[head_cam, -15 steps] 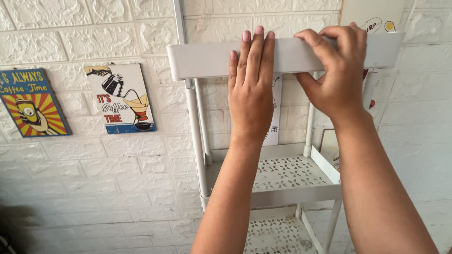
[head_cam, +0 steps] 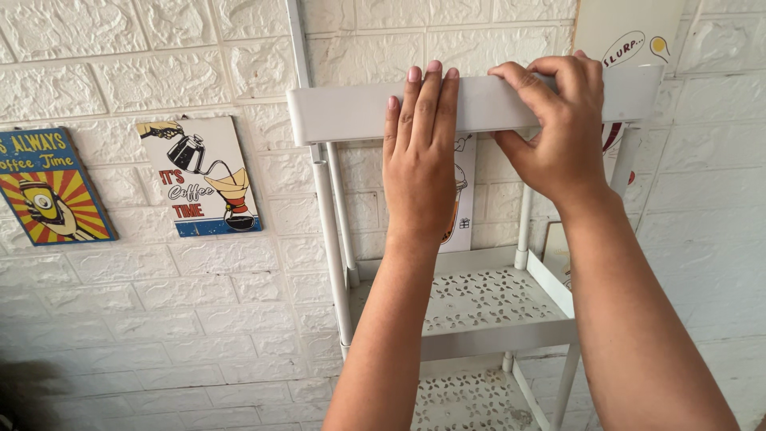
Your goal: The person assembles a white plastic shelving unit by inserting vertical poles into the corner holes of perforated shelves and securing them with small white plastic caps. The person attaches multiple shelves to the frame and adds small hooks to the top shelf.
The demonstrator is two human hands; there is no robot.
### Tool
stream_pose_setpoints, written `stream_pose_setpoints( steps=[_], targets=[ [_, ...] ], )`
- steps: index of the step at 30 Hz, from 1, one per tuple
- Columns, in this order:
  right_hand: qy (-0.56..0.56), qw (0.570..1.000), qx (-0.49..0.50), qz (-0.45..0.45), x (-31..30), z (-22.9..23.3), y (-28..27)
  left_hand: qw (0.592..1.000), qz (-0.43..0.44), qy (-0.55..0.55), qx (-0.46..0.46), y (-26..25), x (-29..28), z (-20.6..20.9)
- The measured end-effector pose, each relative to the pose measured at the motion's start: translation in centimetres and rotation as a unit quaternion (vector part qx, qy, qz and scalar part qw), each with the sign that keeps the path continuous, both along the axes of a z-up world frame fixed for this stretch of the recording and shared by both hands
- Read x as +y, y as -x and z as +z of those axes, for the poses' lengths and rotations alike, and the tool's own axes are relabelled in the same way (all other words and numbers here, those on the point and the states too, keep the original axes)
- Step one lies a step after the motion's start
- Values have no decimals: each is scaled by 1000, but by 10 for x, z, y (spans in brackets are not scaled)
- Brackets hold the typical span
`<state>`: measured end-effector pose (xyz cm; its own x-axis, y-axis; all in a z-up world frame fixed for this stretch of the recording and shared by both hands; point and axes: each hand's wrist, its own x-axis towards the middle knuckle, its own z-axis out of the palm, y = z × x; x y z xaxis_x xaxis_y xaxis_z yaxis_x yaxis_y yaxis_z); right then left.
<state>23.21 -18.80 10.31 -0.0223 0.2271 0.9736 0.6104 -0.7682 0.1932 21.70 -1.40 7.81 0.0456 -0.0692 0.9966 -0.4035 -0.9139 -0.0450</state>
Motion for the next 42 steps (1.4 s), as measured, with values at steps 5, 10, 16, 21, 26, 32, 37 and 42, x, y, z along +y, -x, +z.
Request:
stream_pose_setpoints(
  steps=[5,10,16,21,26,32,37,42],
  targets=[
    [11,1000,2,2,1,3,3,1000,16,5,2,5,1,0],
    [33,999,14,8,-3,3,5,1000,28,5,-4,10,1,-7],
    [28,999,29,13,-6,-5,-2,1000,23,-13,10,13,2,-6],
    [39,999,30,17,-18,-6,-7,999,43,-23,13,16,4,-5],
    [50,998,35,-24,-20,-3,1,999,44,-15,-16,27,15,-17],
    [93,991,44,-91,15,7,24,971,-106,186,-108,64,56,-63],
    [136,990,0,-36,84,17,23,953,-145,267,-15,59,78,-61],
    [155,986,-62,33,142,14,21,949,-156,274,4,37,81,-53]
  ],
)
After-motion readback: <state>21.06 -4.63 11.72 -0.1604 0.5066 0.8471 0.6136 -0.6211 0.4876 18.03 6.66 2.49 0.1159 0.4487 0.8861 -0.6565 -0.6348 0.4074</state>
